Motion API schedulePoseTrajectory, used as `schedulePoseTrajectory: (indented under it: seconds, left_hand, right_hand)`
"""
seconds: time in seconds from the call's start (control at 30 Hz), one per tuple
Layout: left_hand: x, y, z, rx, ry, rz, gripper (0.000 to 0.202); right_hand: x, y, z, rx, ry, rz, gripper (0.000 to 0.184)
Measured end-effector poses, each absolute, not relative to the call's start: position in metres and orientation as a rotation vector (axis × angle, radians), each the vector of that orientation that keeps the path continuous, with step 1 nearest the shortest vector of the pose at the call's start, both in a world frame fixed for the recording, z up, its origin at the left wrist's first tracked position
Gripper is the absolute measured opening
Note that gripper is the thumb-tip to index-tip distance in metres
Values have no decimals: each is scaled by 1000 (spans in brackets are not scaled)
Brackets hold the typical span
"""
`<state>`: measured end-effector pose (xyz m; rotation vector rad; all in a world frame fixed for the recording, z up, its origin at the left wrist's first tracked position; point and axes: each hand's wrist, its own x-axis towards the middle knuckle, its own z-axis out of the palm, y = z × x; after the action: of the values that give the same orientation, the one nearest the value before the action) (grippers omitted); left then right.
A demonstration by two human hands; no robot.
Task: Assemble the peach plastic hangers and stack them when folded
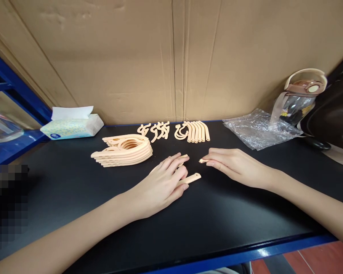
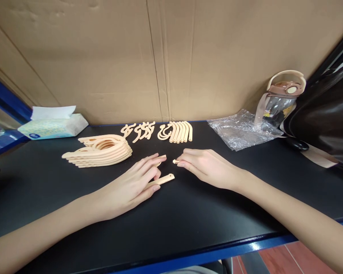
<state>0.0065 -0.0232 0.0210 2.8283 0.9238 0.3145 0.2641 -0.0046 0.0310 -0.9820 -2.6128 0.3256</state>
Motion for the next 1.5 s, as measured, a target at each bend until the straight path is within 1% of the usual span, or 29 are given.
schedulePoseTrajectory:
  seconds: [0.3, 0.47, 0.77, 1.03, 1.37, 1.5]
  left_hand:
    - [7, -22, 19, 2797, 901, 406, 12]
    - [9, -22, 20, 2824, 904, 368, 11]
    - [9, -23, 21, 2809, 897, 414, 11]
    - [9, -23, 20, 2784, 908, 460, 11]
    - [10, -22, 18, 2761, 907, 476, 10]
    - [10, -22, 18, 2743, 924, 475, 10]
  right_hand:
    - [254, -13, 31, -1008, -2665, 357, 38]
    - [252, -15, 31, -1032, -2672, 422, 34]
    - [251, -16, 27, -1004, -2719, 387, 33]
    - [250, -13, 27, -1087, -2628, 402, 30]
    - [249, -11, 26, -1062, -2660, 450, 34]
    - [250, -10, 24, -1042, -2672, 462, 29]
